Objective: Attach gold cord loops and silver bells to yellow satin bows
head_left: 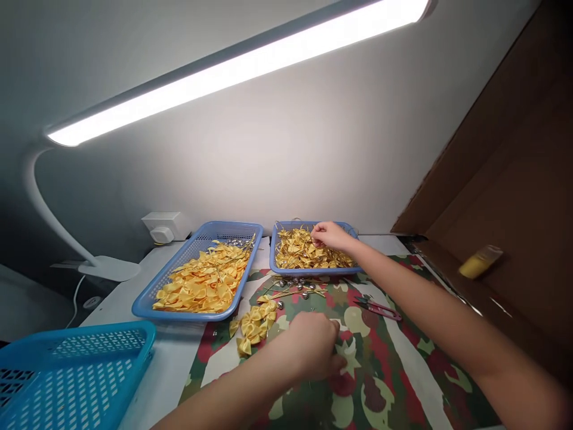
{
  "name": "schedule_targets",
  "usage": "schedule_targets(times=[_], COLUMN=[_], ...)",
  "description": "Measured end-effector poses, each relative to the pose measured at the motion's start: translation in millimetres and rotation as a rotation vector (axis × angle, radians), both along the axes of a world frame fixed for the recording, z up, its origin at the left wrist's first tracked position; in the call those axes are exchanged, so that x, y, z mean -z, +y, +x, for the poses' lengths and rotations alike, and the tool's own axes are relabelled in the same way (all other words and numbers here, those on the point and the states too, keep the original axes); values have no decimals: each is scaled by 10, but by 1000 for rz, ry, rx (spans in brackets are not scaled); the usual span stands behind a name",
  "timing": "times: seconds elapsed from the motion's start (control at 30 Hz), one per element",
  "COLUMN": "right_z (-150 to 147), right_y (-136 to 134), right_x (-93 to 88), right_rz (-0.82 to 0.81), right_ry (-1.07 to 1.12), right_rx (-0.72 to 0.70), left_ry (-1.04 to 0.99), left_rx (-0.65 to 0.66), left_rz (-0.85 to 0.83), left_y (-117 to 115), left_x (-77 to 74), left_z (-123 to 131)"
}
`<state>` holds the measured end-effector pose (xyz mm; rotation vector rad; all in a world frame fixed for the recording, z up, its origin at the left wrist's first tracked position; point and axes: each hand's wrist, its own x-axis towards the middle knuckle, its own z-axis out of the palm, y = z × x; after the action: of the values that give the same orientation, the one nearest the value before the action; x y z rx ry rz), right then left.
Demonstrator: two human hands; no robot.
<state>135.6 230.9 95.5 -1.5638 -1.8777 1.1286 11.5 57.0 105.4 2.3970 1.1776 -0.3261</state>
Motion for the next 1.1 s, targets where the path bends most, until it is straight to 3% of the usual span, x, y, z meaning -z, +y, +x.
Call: schedule_targets(times=[0.17,0.33,0.47,0.6,0.77,0.93,1.1], right_z=[-25,89,295,444,447,311,250], right_y=[-3,-97,-457,-966,-1559,-2051,-2099], right_x=[19,23,41,233,576,807,902], right_rz=[62,327,521,581,560,562,585], right_ry=[14,30,40,26,-40,-99,-185], right_rx=[28,149,142,45,-57,-105,-51], left_ry=[-15,16,-5,-64,-123,-170,-202], left_rx=[-47,-75,-123,-147,-112,-178,-366], left_rz=[97,134,223,275,253,327,527], left_y=[76,150,221,257,135,-217,-504], left_x=[-10,4,-87,-111,120,384,606], left_z=[-60,-135,-274,-349,-310,-319,-295])
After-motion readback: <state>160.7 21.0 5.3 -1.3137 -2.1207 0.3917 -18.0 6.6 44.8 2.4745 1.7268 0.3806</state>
